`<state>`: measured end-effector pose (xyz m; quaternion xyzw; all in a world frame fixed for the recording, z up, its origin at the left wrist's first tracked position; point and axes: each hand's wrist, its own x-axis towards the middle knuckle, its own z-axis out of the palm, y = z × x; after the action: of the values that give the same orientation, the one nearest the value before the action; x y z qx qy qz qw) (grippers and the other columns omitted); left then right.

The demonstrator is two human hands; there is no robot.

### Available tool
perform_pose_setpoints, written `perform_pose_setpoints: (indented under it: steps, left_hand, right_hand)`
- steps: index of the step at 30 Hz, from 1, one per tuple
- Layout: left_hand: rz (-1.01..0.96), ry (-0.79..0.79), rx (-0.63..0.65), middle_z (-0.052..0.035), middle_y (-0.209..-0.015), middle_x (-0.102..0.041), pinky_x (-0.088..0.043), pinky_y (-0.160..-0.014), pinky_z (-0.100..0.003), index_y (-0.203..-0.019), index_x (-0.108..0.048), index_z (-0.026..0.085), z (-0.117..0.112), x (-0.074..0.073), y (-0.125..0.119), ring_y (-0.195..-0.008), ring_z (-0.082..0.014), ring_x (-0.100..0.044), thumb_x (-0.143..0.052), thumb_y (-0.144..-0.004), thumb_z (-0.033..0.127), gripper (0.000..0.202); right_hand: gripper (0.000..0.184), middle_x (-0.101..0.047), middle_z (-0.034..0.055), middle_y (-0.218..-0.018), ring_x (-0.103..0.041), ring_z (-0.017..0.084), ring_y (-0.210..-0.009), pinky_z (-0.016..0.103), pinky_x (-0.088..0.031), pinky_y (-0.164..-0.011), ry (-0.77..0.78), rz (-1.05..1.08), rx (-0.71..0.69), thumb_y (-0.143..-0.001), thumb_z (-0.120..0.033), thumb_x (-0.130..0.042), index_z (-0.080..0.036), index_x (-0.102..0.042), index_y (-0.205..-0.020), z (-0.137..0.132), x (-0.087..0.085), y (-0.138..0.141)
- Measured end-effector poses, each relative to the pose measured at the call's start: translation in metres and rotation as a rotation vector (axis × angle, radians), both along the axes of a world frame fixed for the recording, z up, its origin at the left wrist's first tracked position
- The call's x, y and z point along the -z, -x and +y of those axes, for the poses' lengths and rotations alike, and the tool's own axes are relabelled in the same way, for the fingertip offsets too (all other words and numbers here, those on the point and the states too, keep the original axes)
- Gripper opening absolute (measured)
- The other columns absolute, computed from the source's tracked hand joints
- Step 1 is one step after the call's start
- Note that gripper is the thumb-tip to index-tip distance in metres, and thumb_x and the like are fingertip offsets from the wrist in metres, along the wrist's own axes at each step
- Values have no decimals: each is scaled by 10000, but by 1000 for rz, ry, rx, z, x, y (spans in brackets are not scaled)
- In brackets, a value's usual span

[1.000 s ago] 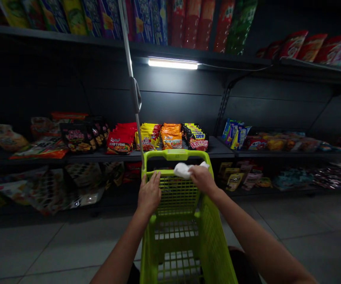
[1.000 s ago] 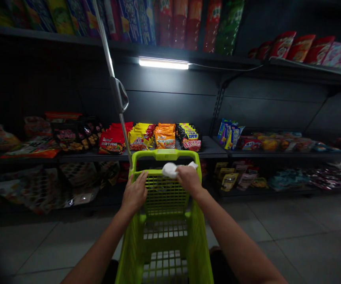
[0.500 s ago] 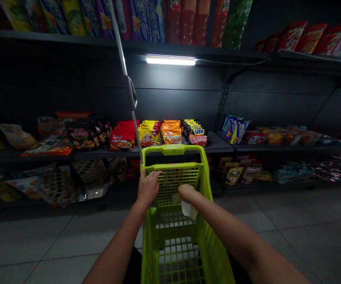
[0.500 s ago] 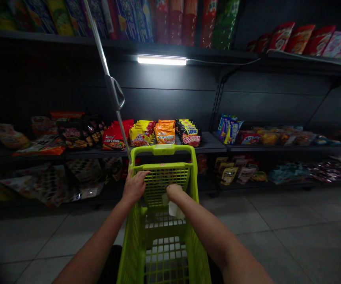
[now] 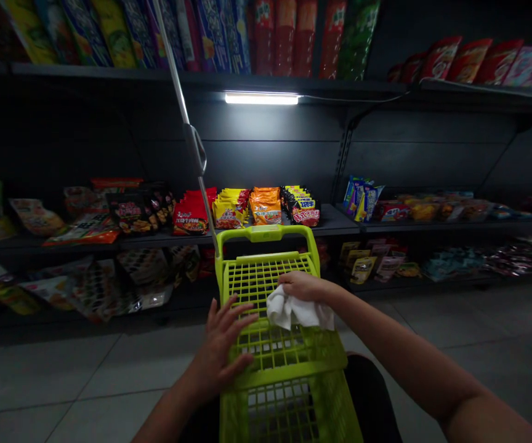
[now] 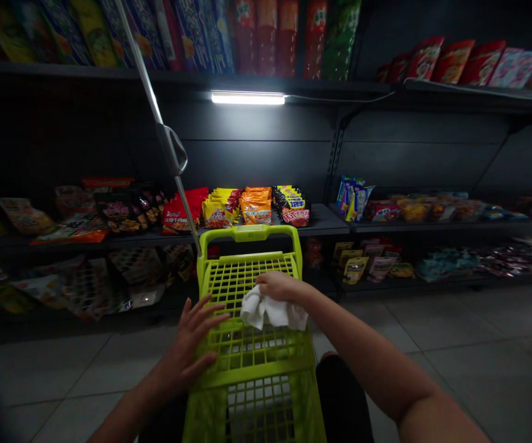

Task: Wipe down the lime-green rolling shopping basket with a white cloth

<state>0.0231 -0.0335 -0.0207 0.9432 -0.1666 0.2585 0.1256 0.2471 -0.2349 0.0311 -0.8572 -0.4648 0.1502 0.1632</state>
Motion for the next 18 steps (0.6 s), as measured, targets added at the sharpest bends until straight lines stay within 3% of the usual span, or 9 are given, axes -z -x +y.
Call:
perform_pose_setpoints:
  steps: [2, 3, 5, 8, 10, 13, 15, 18]
  left_hand:
    - [19, -170, 129, -59, -1535, -507, 14, -1262, -631, -1482, -467, 320, -17, -4, 26, -1525, -334, -278, -617, -826, 705, 775]
    - [-3, -229, 166, -42, -1516, -531, 36, -1268, -610, -1469, -484, 330, -24, -6, 33, -1506, -320, -321, -646, -807, 702, 777]
    - [-128, -255, 149, 3, -1410, -627, 30, -1289, -549, -1398, -555, 342, -33, -7, 38, -1420, -246, -455, -684, -880, 497, 556]
    - [-289, -188, 84, 31, -1186, -736, -111, -1303, -479, -1239, -656, 305, -37, -5, 32, -1210, -156, -610, -606, -939, 182, 327]
    - [-288, -158, 102, 20, -1097, -751, -267, -1265, -431, -1169, -680, 277, -37, -3, 27, -1098, -139, -648, -554, -957, 148, 279]
    - [-263, -111, 132, 5, -1026, -749, -442, -1143, -374, -1081, -695, 265, -39, 2, 22, -973, -132, -667, -501, -973, 140, 255]
    - [-265, -86, 121, -3, -990, -747, -495, -1076, -379, -1034, -700, 266, -41, 5, 20, -926, -141, -668, -498, -970, 140, 246]
    - [-295, -88, 147, 0, -904, -747, -565, -922, -341, -992, -701, 257, -45, 6, 17, -854, -148, -664, -538, -962, 162, 191]
  right_hand:
    - [259, -736, 48, -981, -623, 172, -848, 228, -379, -665, -12, 8, 8, -866, -136, -506, -170, -734, -982, 1, -1, -2]
    - [254, -734, 46, -970, -619, 170, -837, 227, -377, -661, -22, 11, 11, -864, -130, -506, -168, -734, -968, 2, 0, -3]
    - [249, -729, 39, -939, -617, 165, -814, 227, -378, -654, -48, 25, 14, -862, -118, -500, -166, -731, -942, 1, 3, -5]
    - [234, -721, 29, -904, -623, 166, -805, 232, -400, -670, -110, 24, 44, -846, -105, -516, -170, -729, -921, -7, -2, -9]
    - [242, -719, 39, -947, -635, 179, -863, 245, -435, -733, -238, -61, 134, -853, -106, -520, -174, -727, -956, -12, -11, -6]
    - [339, -665, 88, -1233, -607, 209, -1117, 299, -450, -937, -511, -272, 203, -915, -124, -470, -194, -694, -1160, -14, -17, 20]
    - [394, -575, 91, -1409, -540, 223, -1258, 341, -407, -1049, -507, -325, -32, -942, -165, -493, -242, -644, -1298, -9, -9, 46]
    - [417, -551, 43, -1471, -493, 232, -1324, 389, -337, -1123, -270, -278, -517, -984, -252, -547, -348, -590, -1388, 1, 11, 68]
